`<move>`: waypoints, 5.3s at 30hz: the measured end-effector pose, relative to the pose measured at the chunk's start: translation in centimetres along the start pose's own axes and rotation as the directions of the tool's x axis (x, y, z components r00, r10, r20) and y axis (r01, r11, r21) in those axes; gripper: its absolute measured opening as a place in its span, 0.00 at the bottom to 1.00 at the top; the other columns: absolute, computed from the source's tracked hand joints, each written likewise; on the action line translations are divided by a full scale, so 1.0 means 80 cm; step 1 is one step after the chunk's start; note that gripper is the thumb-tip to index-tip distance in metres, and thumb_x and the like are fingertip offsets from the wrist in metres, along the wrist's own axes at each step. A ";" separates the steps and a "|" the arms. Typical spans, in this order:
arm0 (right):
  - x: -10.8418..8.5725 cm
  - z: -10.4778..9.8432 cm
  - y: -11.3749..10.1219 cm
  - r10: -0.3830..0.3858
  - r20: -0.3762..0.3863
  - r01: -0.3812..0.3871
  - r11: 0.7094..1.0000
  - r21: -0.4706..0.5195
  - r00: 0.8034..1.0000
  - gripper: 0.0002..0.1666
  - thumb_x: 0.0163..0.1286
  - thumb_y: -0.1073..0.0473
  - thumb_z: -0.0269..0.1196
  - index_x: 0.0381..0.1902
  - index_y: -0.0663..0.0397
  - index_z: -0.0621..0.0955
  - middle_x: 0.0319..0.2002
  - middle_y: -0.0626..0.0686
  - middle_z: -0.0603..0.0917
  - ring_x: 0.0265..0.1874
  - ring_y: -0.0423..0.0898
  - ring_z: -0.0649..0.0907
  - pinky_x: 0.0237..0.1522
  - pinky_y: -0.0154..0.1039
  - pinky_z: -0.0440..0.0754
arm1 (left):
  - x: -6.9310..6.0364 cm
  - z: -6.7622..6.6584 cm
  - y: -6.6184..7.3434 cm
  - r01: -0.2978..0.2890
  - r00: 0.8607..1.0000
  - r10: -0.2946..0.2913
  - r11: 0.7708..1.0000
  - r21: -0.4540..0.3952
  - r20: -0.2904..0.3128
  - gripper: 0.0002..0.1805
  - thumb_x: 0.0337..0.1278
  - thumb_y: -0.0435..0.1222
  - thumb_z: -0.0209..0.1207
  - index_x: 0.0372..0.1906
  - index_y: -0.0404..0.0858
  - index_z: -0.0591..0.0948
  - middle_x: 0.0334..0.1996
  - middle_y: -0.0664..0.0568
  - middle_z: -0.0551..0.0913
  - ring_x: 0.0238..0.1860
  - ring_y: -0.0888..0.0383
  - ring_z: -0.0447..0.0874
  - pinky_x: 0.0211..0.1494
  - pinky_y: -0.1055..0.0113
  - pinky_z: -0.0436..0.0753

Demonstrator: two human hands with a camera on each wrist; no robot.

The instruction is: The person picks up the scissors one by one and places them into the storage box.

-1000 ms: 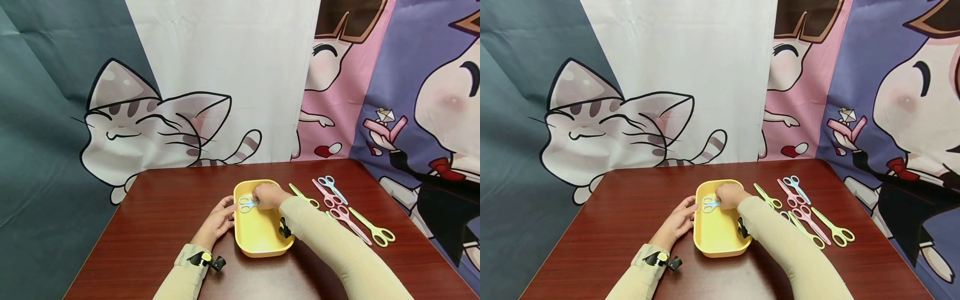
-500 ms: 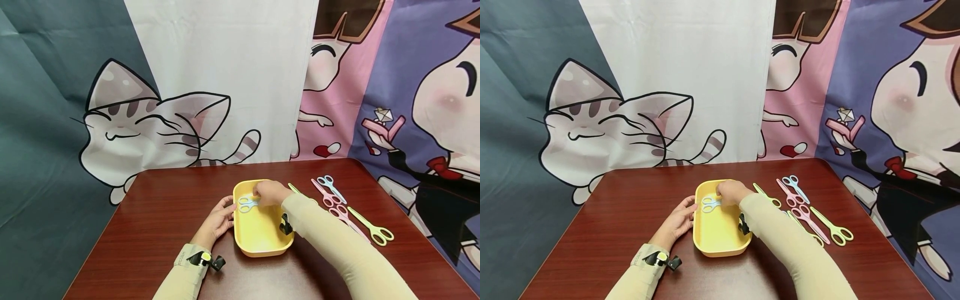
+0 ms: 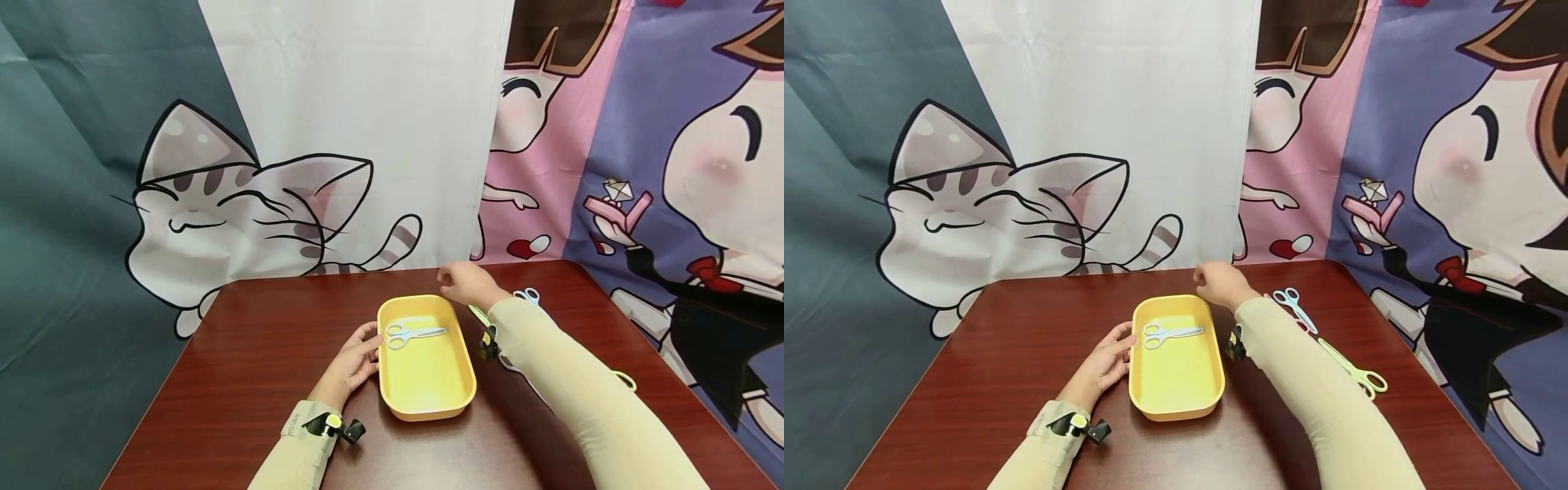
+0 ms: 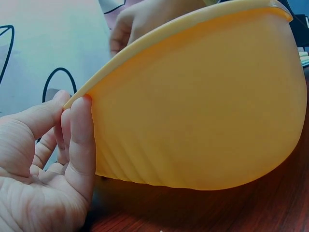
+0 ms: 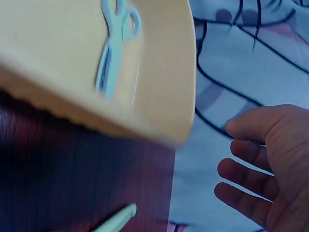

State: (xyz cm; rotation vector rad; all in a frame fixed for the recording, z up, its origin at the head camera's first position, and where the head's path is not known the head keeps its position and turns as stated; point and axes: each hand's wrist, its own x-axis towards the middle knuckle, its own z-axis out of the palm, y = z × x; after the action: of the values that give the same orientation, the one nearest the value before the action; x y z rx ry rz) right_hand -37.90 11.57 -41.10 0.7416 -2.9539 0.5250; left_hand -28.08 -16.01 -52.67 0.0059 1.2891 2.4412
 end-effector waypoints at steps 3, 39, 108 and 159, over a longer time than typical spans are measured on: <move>-0.005 -0.004 0.016 0.075 -0.007 -0.075 0.997 0.029 0.997 0.14 0.66 0.59 0.68 0.48 0.57 0.84 0.41 0.54 0.86 0.39 0.51 0.83 0.48 0.50 0.84 | 0.000 -0.002 0.000 0.002 1.000 -0.002 1.000 0.004 -0.002 0.19 0.77 0.28 0.49 0.65 0.41 0.62 0.36 0.50 0.81 0.24 0.65 0.78 0.24 0.72 0.83; -0.049 0.046 0.089 0.286 0.191 -0.266 0.956 -0.124 0.939 0.18 0.51 0.68 0.65 0.11 0.48 0.71 0.14 0.46 0.65 0.19 0.47 0.68 0.21 0.39 0.66 | 0.000 0.000 0.001 -0.006 1.000 0.006 1.000 0.021 0.006 0.18 0.77 0.29 0.48 0.64 0.42 0.62 0.37 0.49 0.81 0.25 0.64 0.79 0.25 0.71 0.84; -0.016 0.082 -0.079 -0.291 0.494 0.398 0.909 -0.125 0.820 0.11 0.54 0.70 0.69 0.30 0.49 0.81 0.20 0.40 0.67 0.24 0.38 0.68 0.28 0.30 0.64 | -0.002 -0.001 0.000 -0.001 1.000 0.000 0.999 0.034 0.010 0.17 0.78 0.29 0.46 0.64 0.42 0.62 0.38 0.49 0.81 0.29 0.62 0.84 0.27 0.70 0.85; -0.019 0.086 -0.086 -0.194 0.494 0.296 0.945 -0.138 0.848 0.22 0.63 0.65 0.70 0.51 0.37 0.81 0.38 0.40 0.83 0.35 0.39 0.77 0.42 0.32 0.75 | 0.000 -0.002 0.000 0.002 1.000 -0.003 0.999 0.032 0.029 0.18 0.78 0.29 0.46 0.65 0.40 0.60 0.37 0.49 0.82 0.27 0.64 0.81 0.25 0.71 0.84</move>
State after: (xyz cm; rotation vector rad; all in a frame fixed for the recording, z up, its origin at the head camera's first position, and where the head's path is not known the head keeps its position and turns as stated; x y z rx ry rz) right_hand -33.12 4.21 -45.64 1.3724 -3.1842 0.0009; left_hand -28.08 -16.14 -52.80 0.0478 1.3153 2.4094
